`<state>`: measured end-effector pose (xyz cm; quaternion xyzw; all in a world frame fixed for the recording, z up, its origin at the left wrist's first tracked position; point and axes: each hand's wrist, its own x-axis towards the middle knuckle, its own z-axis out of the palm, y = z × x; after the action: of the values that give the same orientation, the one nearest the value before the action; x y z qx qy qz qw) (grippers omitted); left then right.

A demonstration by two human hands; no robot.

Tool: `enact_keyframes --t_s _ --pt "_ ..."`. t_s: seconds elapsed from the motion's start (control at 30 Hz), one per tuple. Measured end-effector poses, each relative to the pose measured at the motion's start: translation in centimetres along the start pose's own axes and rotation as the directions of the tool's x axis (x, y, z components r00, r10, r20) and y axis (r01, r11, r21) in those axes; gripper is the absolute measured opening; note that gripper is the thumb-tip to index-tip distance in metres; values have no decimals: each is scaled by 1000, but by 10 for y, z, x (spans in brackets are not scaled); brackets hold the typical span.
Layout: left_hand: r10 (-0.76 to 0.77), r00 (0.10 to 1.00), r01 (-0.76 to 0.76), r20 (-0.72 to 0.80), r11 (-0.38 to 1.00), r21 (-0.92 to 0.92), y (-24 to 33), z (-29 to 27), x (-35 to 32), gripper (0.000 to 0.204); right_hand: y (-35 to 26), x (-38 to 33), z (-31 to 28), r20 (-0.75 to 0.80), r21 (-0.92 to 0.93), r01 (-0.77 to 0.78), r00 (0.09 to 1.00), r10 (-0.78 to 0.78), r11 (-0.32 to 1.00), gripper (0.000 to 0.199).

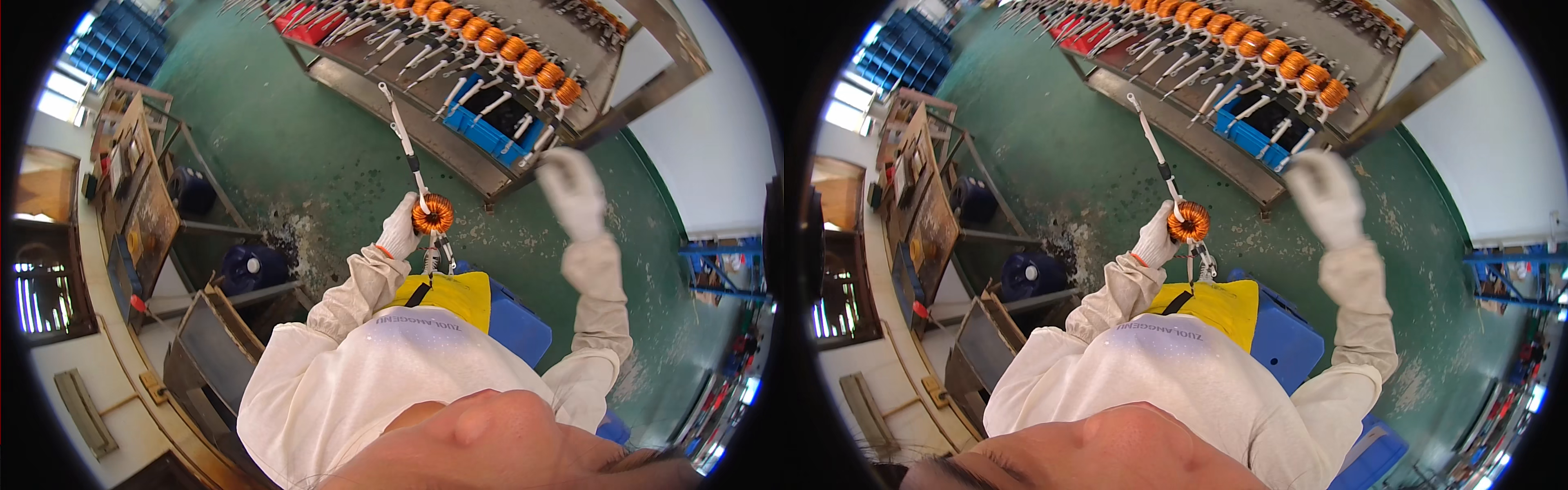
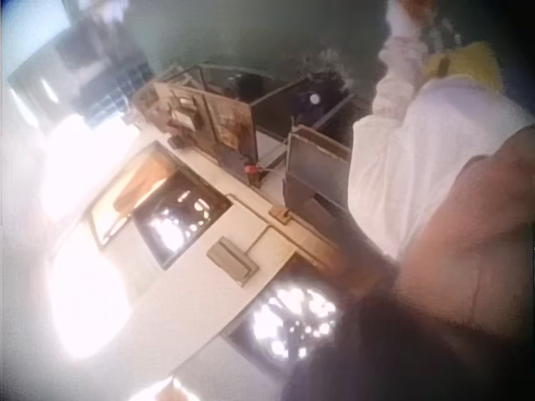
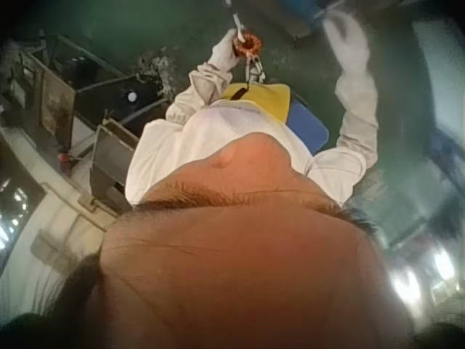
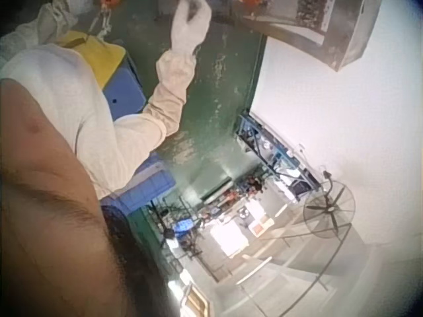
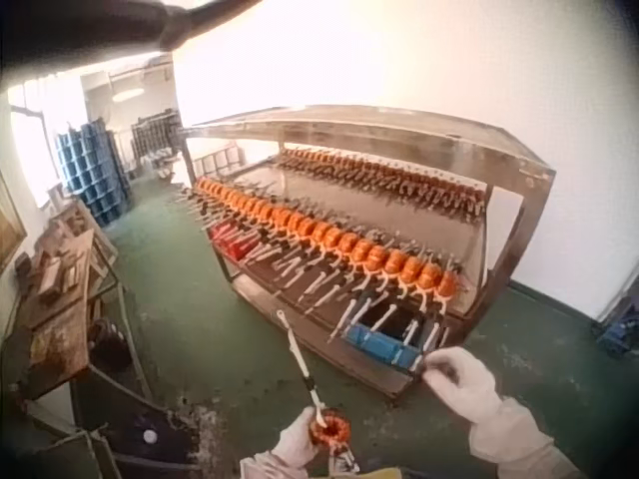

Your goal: The recorder dips copper wire coils into a soldering bath and then places them on an industrial storage rack.

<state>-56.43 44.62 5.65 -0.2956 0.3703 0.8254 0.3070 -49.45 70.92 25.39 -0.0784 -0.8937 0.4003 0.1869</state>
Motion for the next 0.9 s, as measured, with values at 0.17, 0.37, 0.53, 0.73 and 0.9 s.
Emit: enact_keyframes --t_s 0.17,0.37,0.53,0.73,0.9 --pt "-65 950 59 305 998 30 -22 24 -18 34 24 -77 87 418 -113 -146 890 180 983 69" --pt "-69 835 -1 547 992 126 -39 35 -48 49 -20 -93 76 296 -209 -366 860 415 907 56" --pt "-130 765 -86 630 950 301 -13 27 -52 84 -44 -76 23 115 -362 -190 962 246 913 46" --pt "-214 753 185 622 976 111 12 -38 -32 79 -83 -11 -16 210 -593 383 923 -323 708 50" --pt "-159 732 265 663 962 -63 25 -50 -35 71 -81 63 -34 359 -711 598 761 -540 370 53"
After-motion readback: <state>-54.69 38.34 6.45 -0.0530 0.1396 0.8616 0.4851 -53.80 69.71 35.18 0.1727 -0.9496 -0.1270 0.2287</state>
